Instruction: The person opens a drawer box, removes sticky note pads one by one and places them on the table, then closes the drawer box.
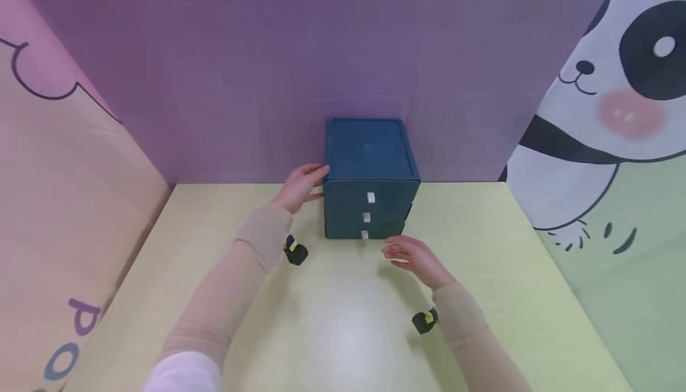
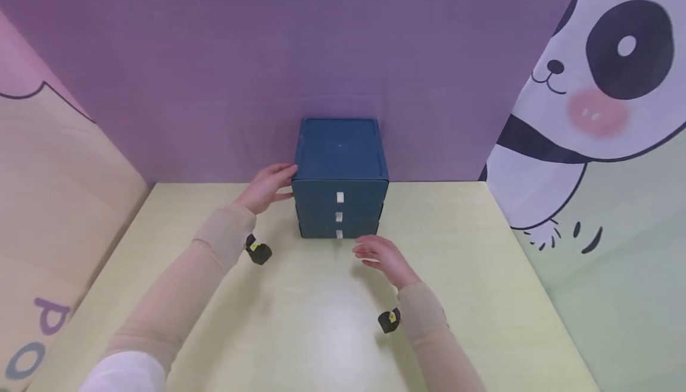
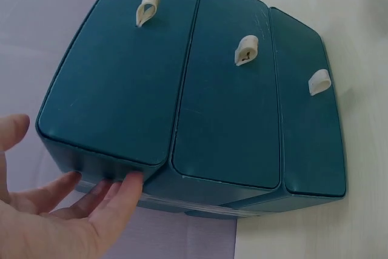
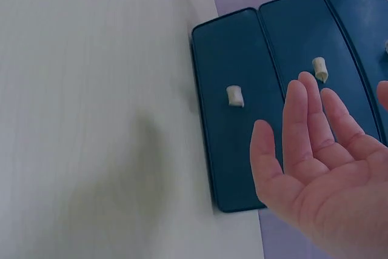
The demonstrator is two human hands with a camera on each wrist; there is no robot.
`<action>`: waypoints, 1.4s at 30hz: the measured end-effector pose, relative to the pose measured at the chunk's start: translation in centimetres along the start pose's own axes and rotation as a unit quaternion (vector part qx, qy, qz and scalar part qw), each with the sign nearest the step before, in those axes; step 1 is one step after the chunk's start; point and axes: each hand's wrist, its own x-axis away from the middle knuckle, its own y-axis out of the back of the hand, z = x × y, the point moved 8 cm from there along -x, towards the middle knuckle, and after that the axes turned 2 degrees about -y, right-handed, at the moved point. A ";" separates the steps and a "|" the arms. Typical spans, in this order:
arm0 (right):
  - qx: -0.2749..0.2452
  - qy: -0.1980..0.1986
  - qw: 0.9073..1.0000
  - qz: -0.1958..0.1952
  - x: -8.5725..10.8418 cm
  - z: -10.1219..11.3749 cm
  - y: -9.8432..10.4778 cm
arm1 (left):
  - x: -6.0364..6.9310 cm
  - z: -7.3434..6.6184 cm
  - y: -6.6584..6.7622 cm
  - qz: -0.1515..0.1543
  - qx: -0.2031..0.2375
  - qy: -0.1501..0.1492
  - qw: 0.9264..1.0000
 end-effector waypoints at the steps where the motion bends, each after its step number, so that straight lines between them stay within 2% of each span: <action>1: 0.000 0.002 1.000 0.005 -0.2 0.2 -0.2 | -0.1 0.0 0.0 -0.003 -0.009 0.002 1.000; 7: -0.003 -0.003 1.000 0.013 -1.2 1.6 -1.3 | -0.6 0.1 0.0 -0.017 -0.042 0.003 0.999; 11: -0.010 0.004 1.000 0.029 -1.7 2.7 -2.1 | -0.5 0.0 0.2 -0.033 -0.041 -0.002 0.999; 16: -0.045 0.018 0.998 0.040 -2.2 4.6 -2.8 | -0.2 0.0 0.4 -0.058 -0.044 -0.016 0.997; 22: -0.086 0.013 0.996 0.019 -2.7 6.4 -3.0 | 0.2 0.1 0.4 -0.067 -0.039 -0.027 0.997; 28: -0.102 -0.012 0.995 0.007 -3.1 6.9 -3.2 | 0.5 0.4 0.2 -0.070 -0.029 -0.029 0.997; 35: -0.118 -0.010 0.993 -0.002 -3.4 7.7 -3.4 | 0.4 0.5 0.0 -0.079 -0.033 -0.030 0.996; 42: -0.131 -0.014 0.990 -0.042 -3.7 8.0 -3.3 | 0.3 0.6 0.1 -0.077 -0.026 -0.030 0.996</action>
